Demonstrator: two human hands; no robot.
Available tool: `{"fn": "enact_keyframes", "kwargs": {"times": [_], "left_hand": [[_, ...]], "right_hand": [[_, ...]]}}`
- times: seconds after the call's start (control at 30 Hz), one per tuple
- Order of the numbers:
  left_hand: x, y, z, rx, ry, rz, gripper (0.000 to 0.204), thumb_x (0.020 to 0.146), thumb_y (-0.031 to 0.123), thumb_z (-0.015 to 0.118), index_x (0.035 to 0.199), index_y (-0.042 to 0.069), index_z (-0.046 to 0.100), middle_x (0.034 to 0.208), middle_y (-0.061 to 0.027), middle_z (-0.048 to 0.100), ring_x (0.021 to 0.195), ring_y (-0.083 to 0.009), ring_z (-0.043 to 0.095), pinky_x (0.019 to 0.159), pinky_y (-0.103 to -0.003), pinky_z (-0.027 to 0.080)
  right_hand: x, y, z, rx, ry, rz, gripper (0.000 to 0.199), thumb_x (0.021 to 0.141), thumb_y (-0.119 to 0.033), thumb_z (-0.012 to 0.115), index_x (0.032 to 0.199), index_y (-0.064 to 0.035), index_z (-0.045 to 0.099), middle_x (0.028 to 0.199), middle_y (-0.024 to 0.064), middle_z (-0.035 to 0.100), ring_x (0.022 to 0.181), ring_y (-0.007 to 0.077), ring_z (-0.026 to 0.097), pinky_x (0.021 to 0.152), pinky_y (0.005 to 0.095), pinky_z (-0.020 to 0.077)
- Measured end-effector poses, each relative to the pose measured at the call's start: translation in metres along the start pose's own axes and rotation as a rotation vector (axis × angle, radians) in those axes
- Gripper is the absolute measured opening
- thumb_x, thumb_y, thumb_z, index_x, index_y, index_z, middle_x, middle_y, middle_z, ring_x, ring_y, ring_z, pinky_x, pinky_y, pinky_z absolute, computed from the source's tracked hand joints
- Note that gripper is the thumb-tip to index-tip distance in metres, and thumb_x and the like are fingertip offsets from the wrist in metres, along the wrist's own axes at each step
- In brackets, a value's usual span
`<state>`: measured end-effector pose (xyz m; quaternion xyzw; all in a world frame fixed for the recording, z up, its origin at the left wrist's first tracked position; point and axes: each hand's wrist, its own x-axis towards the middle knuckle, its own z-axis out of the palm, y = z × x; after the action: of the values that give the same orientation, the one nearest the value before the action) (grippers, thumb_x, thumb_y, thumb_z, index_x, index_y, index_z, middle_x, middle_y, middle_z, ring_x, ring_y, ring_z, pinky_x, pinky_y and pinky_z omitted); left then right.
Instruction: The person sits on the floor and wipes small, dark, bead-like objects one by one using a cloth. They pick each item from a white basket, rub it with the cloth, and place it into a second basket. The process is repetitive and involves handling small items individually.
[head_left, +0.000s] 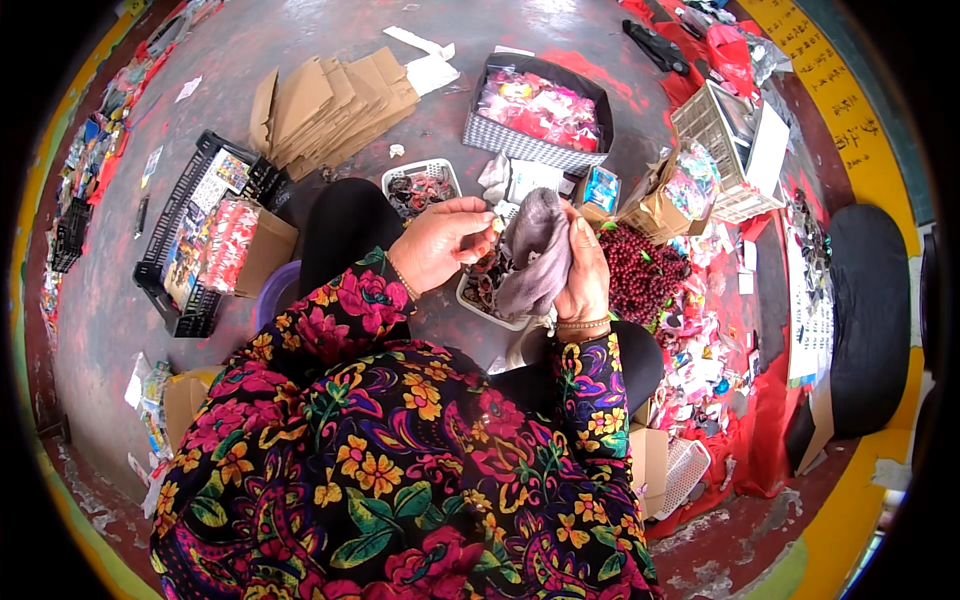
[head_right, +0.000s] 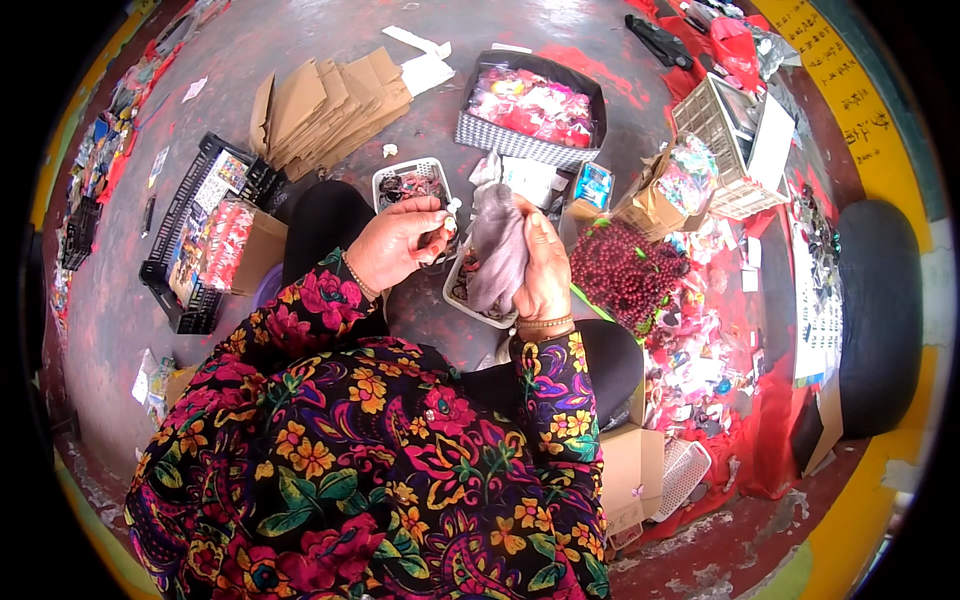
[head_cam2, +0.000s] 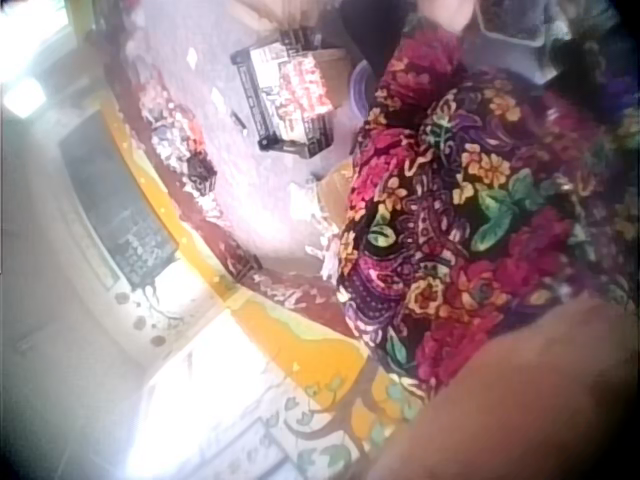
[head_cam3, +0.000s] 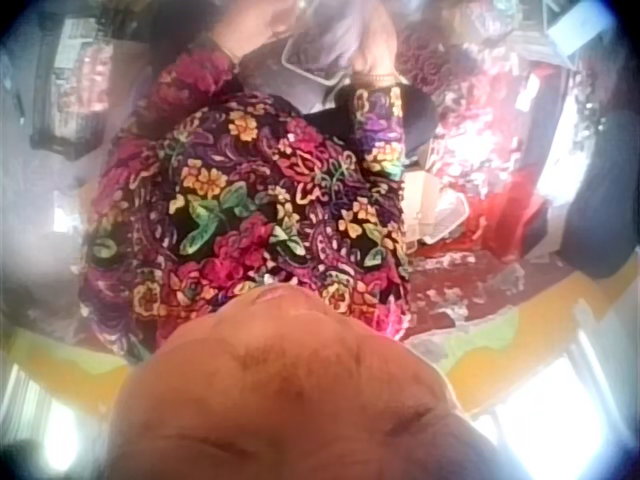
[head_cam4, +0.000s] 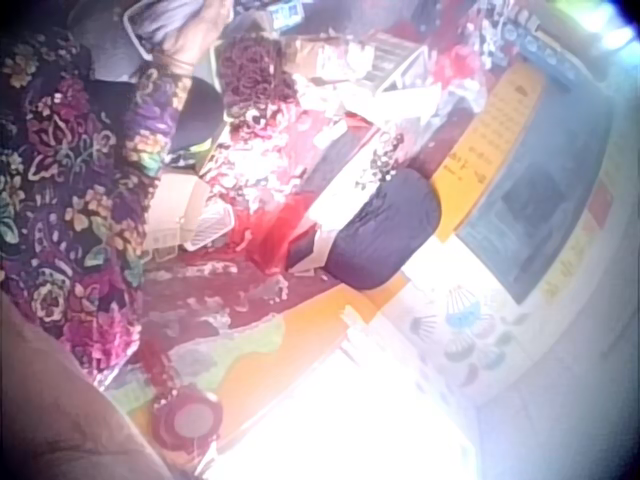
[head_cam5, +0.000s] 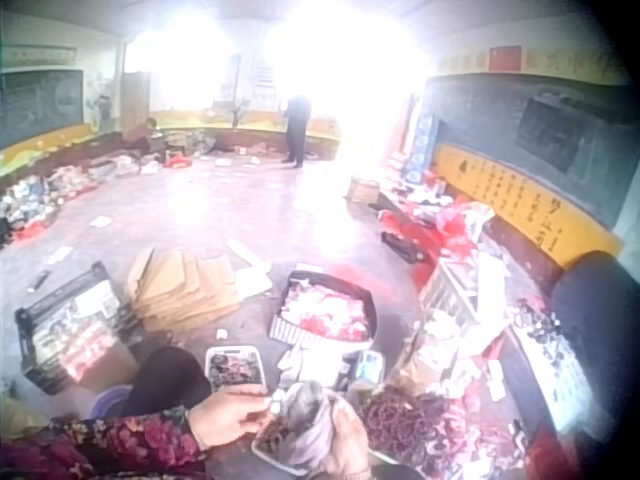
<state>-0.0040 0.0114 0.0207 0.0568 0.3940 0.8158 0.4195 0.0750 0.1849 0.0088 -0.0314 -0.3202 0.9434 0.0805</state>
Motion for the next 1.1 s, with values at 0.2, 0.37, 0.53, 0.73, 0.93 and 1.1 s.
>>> {"fn": "enact_keyframes", "kwargs": {"times": [0.2, 0.37, 0.53, 0.73, 0.93, 1.1], "left_hand": [[0.004, -0.003, -0.001, -0.167, 0.012, -0.231, 0.012, 0.086, 0.016, 0.051, 0.087, 0.004, 0.053, 0.07, -0.002, 0.05, 0.054, -0.0067, 0.044, 0.039, -0.016, 0.031], [0.001, -0.013, 0.01, -0.155, 0.078, -0.227, 0.009, 0.082, 0.014, 0.056, 0.08, 0.006, 0.054, 0.067, -0.0003, 0.051, 0.051, -0.0068, 0.045, 0.038, -0.016, 0.029], [-0.002, -0.011, 0.013, 0.071, 0.065, -0.12, 0.007, 0.084, 0.012, 0.054, 0.081, 0.005, 0.055, 0.068, -0.0003, 0.053, 0.052, -0.0051, 0.045, 0.039, -0.017, 0.028], [-0.004, -0.011, 0.011, 0.183, 0.077, -0.062, 0.008, 0.085, 0.012, 0.053, 0.082, 0.004, 0.055, 0.07, -0.0002, 0.054, 0.053, -0.0038, 0.045, 0.04, -0.016, 0.027], [-0.003, -0.006, 0.01, 0.282, 0.003, -0.045, 0.008, 0.086, 0.011, 0.051, 0.079, 0.006, 0.052, 0.071, -0.0005, 0.053, 0.054, -0.0034, 0.042, 0.042, -0.016, 0.027], [-0.005, -0.004, 0.01, 0.332, -0.08, -0.065, 0.01, 0.086, 0.011, 0.051, 0.077, 0.006, 0.05, 0.073, -0.0019, 0.054, 0.053, -0.004, 0.04, 0.044, -0.016, 0.027]], "right_hand": [[-0.008, 0.011, 0.001, -0.443, -0.199, -0.096, 0.032, 0.087, -0.004, 0.049, 0.118, 0.0021, 0.049, 0.122, 0.0083, 0.048, 0.117, 0.0159, 0.041, 0.099, 0.0281, 0.0297], [-0.002, 0.012, 0.008, -0.722, -0.235, -0.204, 0.026, 0.079, 0.004, 0.058, 0.104, -0.0022, 0.06, 0.105, 0.0054, 0.054, 0.104, 0.0146, 0.047, 0.089, 0.0253, 0.0361], [0.004, 0.007, 0.0, -0.789, -0.197, -0.242, 0.022, 0.077, 0.003, 0.06, 0.099, -0.0021, 0.06, 0.097, 0.0035, 0.054, 0.092, 0.0122, 0.051, 0.081, 0.0234, 0.0402], [0.0, 0.012, 0.004, -0.626, -0.104, -0.003, 0.017, 0.079, 0.003, 0.058, 0.096, -0.0016, 0.059, 0.089, 0.0011, 0.058, 0.085, 0.0104, 0.053, 0.079, 0.0234, 0.0417], [-0.001, 0.013, -0.001, -0.37, -0.031, -0.022, 0.01, 0.079, 0.002, 0.059, 0.089, -0.0001, 0.061, 0.086, 0.002, 0.06, 0.083, 0.0094, 0.054, 0.077, 0.0235, 0.042], [0.001, 0.017, -0.015, -0.187, 0.04, 0.032, 0.01, 0.078, 0.001, 0.06, 0.088, -0.0003, 0.062, 0.087, 0.0032, 0.062, 0.08, 0.01, 0.055, 0.076, 0.0229, 0.0429]]}}
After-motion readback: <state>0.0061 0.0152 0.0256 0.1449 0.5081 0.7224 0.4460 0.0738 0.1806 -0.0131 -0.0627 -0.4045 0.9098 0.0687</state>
